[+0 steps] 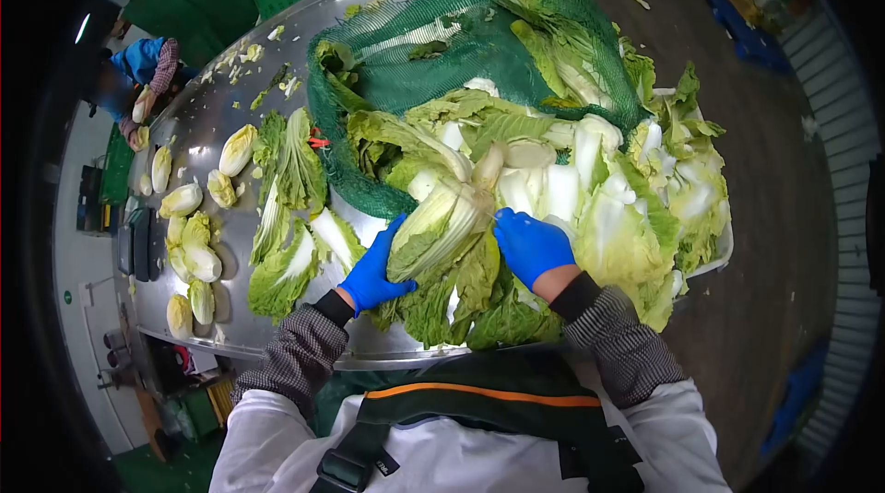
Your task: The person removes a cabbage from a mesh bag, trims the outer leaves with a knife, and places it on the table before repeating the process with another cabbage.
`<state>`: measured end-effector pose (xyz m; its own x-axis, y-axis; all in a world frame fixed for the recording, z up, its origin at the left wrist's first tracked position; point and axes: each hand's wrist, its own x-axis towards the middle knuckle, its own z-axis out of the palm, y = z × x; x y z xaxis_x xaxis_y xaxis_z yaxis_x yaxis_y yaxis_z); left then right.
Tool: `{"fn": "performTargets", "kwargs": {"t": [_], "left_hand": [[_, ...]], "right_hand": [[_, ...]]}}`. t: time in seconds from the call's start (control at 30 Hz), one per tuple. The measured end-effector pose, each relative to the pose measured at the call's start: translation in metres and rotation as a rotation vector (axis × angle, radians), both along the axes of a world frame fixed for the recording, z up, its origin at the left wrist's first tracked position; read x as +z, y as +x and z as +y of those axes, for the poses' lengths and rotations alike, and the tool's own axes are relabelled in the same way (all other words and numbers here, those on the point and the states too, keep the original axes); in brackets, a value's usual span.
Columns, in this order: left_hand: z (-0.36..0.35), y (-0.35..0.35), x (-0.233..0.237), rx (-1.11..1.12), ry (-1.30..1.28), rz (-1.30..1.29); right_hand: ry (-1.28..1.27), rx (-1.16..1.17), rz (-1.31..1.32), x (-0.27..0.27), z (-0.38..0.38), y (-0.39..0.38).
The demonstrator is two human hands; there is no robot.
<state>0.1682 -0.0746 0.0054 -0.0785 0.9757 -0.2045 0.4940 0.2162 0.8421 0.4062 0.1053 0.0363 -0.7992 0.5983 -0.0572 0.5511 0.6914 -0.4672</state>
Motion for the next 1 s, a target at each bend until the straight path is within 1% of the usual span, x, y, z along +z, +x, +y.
{"fn": "performTargets", "kwargs": {"t": [0.03,0.1,0.13,0.17,0.2,0.27,0.3,0.33,0.37,0.4,0.47,0.5,0.6,0.63,0.73,0.77,0.87,0.9,0.97,1.0], "left_hand": [[0.000,0.001,0.001,-0.004,0.005,0.032],[0.003,0.003,0.003,0.000,0.013,0.042],[0.003,0.004,0.003,0.006,0.015,0.046],[0.002,0.005,0.003,0.011,0.014,0.057],[0.005,0.004,0.003,0.016,0.025,0.073],[-0.005,0.015,-0.001,0.037,0.055,0.132],[-0.011,0.017,-0.005,0.029,0.093,0.193],[-0.012,0.020,-0.009,0.035,0.138,0.253],[-0.016,0.027,-0.007,0.090,0.152,0.250],[-0.014,0.027,-0.004,0.096,0.171,0.276],[-0.011,0.029,0.008,0.107,0.208,0.324],[-0.008,0.030,0.016,0.151,0.215,0.385],[-0.002,0.030,0.037,0.251,0.072,0.469],[0.001,0.030,0.041,0.241,0.086,0.498],[0.007,0.034,0.050,0.231,0.076,0.574],[0.009,0.035,0.056,0.212,0.069,0.604],[0.007,0.031,0.050,0.188,0.050,0.683],[0.005,0.031,0.046,0.186,0.052,0.719],[-0.001,0.031,0.039,0.174,0.055,0.787],[-0.003,0.032,0.040,0.176,0.095,0.768]], "right_hand": [[0.085,0.027,-0.016,-0.010,0.002,-0.005],[0.126,0.034,0.003,-0.031,0.009,-0.011],[0.145,0.041,0.011,-0.038,0.013,-0.014],[0.095,0.034,-0.065,-0.044,0.016,-0.014],[0.091,0.029,0.007,-0.058,0.020,-0.014],[0.071,0.039,0.149,-0.109,0.023,-0.008],[0.069,0.026,0.417,-0.123,0.020,-0.002],[-0.190,-0.021,0.406,-0.153,0.023,-0.004],[-0.432,-0.100,0.393,-0.182,0.026,-0.006],[-0.342,-0.065,0.333,-0.142,0.033,-0.007],[-0.293,0.049,0.005,-0.109,0.052,-0.012],[-0.265,0.102,-0.156,-0.092,0.058,-0.014],[-0.325,-0.035,-0.276,-0.003,0.044,-0.018],[-0.426,-0.095,-0.115,0.007,0.040,-0.015],[-0.334,-0.046,0.222,-0.008,0.026,-0.019],[-0.241,-0.059,0.249,-0.026,0.023,-0.024],[-0.343,-0.218,0.235,0.000,0.008,-0.032],[-0.284,-0.194,0.239,0.001,0.001,-0.029],[-0.446,-0.146,0.320,0.014,-0.012,-0.019],[-0.525,-0.122,0.358,0.018,-0.020,-0.013]]}}
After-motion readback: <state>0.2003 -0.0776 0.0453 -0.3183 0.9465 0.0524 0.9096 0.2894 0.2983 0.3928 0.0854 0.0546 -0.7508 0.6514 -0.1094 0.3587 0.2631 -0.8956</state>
